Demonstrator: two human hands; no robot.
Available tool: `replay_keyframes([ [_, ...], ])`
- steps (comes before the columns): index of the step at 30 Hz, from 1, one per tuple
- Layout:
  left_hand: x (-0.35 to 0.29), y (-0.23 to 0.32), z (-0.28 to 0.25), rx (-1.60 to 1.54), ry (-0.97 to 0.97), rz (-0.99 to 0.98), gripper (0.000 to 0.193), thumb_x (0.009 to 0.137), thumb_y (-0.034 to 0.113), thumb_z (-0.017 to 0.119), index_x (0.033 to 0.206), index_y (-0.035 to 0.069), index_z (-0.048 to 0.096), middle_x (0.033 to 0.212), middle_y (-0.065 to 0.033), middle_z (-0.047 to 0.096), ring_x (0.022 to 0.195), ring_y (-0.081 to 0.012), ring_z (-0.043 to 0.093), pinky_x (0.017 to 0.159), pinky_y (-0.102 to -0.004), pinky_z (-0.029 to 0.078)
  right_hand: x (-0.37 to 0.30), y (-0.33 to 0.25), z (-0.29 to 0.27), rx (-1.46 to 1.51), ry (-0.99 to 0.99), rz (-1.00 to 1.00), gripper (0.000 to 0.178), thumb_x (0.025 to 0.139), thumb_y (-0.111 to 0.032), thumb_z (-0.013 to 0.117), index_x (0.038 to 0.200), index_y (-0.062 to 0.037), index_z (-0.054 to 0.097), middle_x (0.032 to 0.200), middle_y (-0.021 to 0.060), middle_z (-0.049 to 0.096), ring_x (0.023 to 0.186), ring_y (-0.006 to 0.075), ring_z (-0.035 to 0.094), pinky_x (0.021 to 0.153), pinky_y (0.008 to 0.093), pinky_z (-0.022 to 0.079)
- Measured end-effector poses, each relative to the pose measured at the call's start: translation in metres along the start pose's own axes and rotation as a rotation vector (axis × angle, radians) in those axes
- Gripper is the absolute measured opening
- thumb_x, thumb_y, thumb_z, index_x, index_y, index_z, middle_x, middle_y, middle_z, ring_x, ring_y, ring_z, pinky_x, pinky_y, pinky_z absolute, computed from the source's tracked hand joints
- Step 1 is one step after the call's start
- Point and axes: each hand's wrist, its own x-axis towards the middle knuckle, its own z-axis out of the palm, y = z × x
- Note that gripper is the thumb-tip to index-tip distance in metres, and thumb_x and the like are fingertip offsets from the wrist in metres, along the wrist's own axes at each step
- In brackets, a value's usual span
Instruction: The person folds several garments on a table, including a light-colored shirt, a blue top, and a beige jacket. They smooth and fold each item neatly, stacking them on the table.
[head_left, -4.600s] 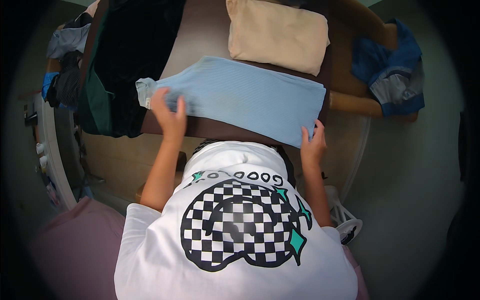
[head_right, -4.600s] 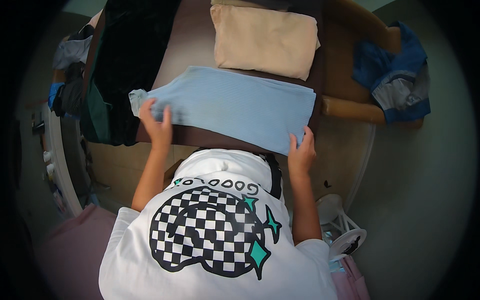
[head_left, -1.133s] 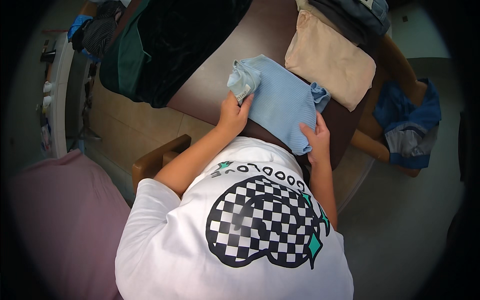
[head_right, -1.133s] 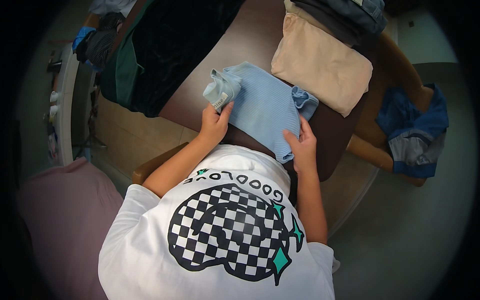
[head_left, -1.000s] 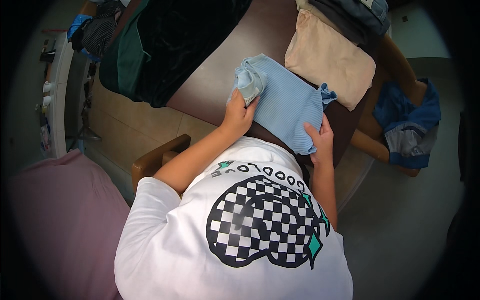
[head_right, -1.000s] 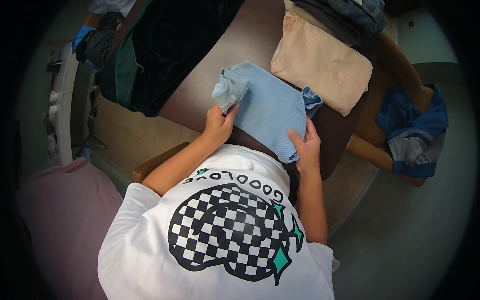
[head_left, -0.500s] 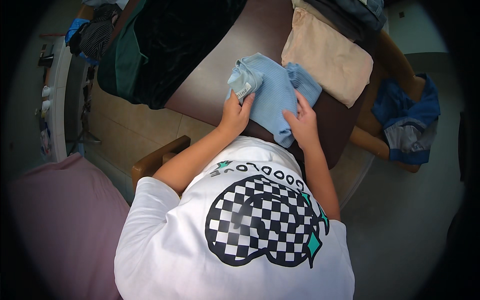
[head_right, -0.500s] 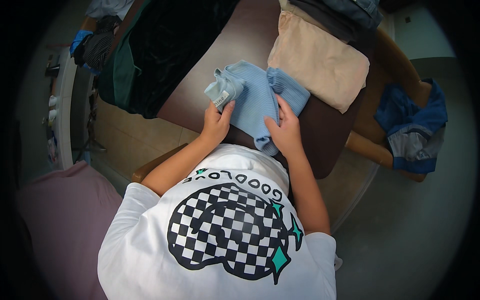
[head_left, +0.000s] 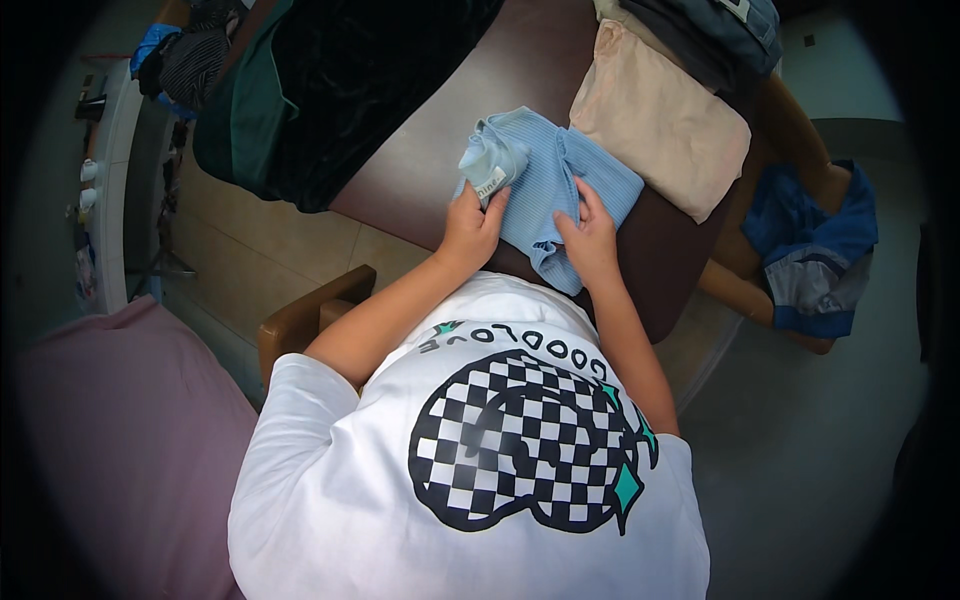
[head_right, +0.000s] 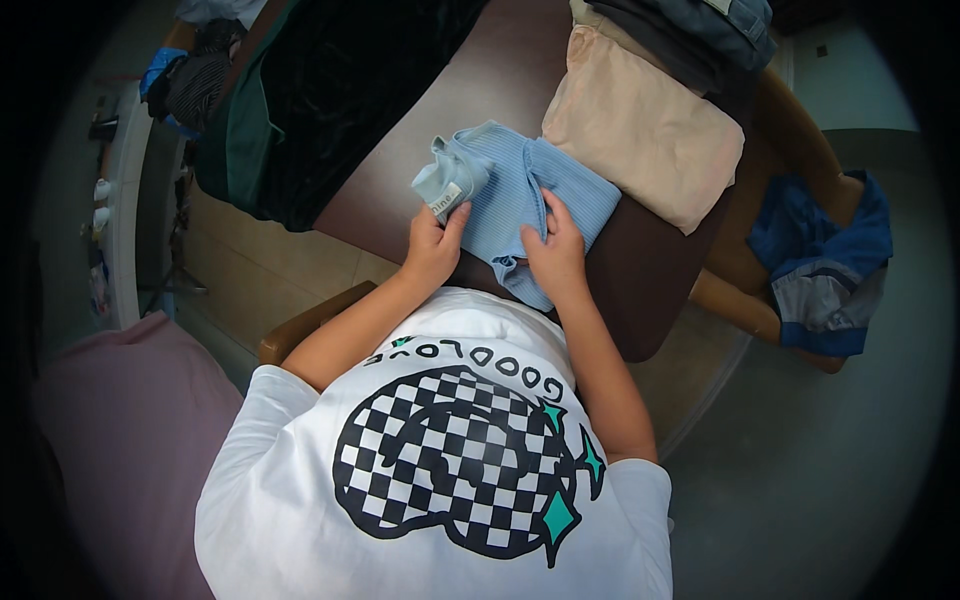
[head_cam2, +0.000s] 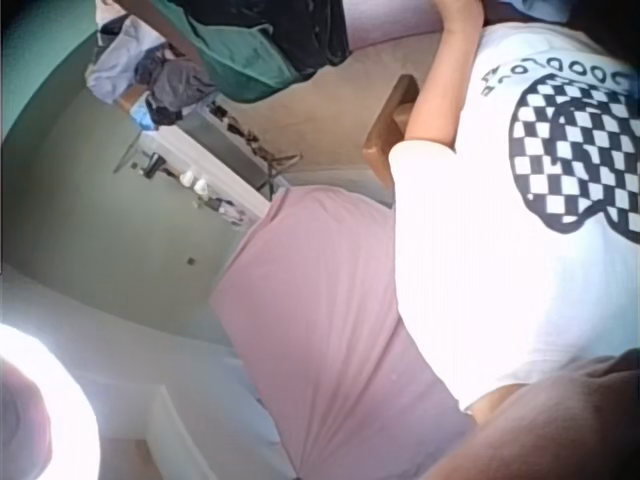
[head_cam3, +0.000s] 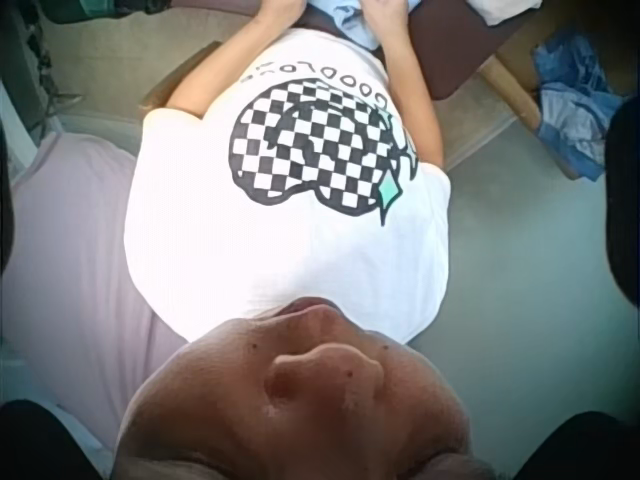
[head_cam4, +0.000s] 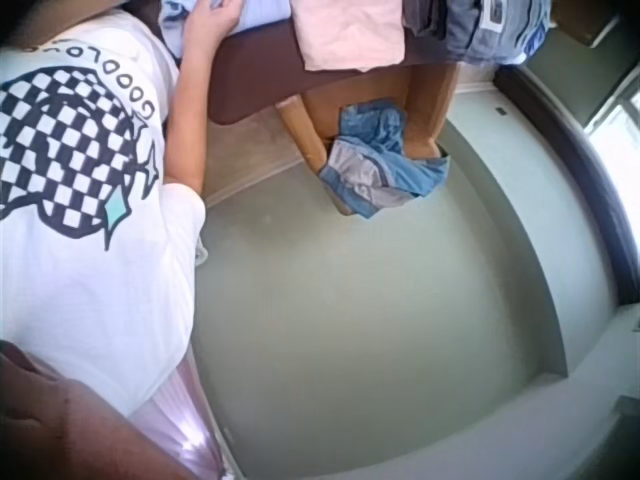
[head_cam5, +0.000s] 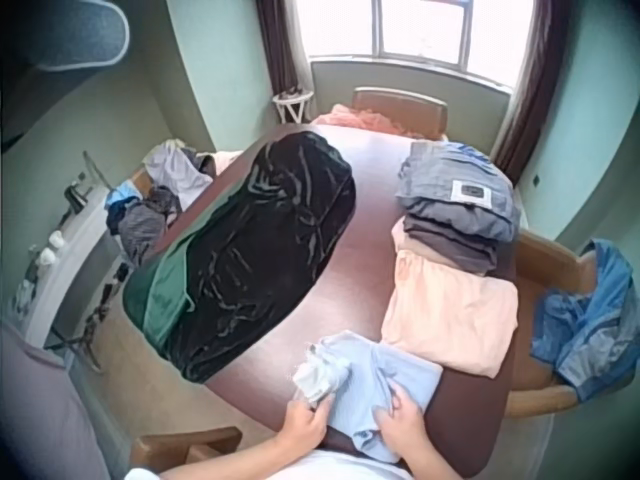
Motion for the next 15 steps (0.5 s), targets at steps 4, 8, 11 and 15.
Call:
replay_keyframes([
  [4,0.002,0.006,0.001,0.01,-0.019,0.006,0.026,0.093,0.012,0.057,0.116,0.0,0.053,0.094,-0.0165,0.066,0.084,-0.029,0.065,0.073,-0.0345,0.049,0.0,0.0,-0.001,0.008,0.003,0.027,0.054,0.082,0.007,0.054,0.134,0.0081,0.038,0.109,0.0165,0.063,0.091,0.0148,0.062,0.074,0.0241,0.051],
  [8,0.004,0.01,0.001,-0.032,-0.003,-0.018,0.027,0.093,0.011,0.056,0.117,0.0,0.053,0.098,-0.0181,0.066,0.087,-0.0299,0.065,0.076,-0.0342,0.049,0.002,-0.004,0.002,-0.045,-0.018,0.005,0.054,0.083,0.006,0.053,0.134,0.0072,0.038,0.106,0.016,0.063,0.087,0.0142,0.063,0.066,0.0252,0.053],
  [11,0.004,0.009,0.0,-0.021,-0.015,-0.025,0.027,0.093,0.011,0.056,0.117,0.0,0.053,0.099,-0.0184,0.066,0.088,-0.0303,0.065,0.076,-0.0341,0.049,0.002,-0.004,0.004,-0.01,-0.035,0.036,0.053,0.083,0.006,0.053,0.134,0.0063,0.038,0.103,0.0151,0.063,0.082,0.0139,0.063,0.061,0.026,0.054],
  [15,0.004,0.007,0.0,-0.012,-0.014,-0.009,0.027,0.093,0.011,0.056,0.118,0.001,0.052,0.098,-0.0187,0.066,0.087,-0.0307,0.065,0.076,-0.0347,0.049,0.001,-0.009,0.007,0.058,-0.003,0.084,0.052,0.086,0.002,0.056,0.135,0.0064,0.037,0.094,0.0126,0.062,0.076,0.0135,0.063,0.058,0.0256,0.054],
])
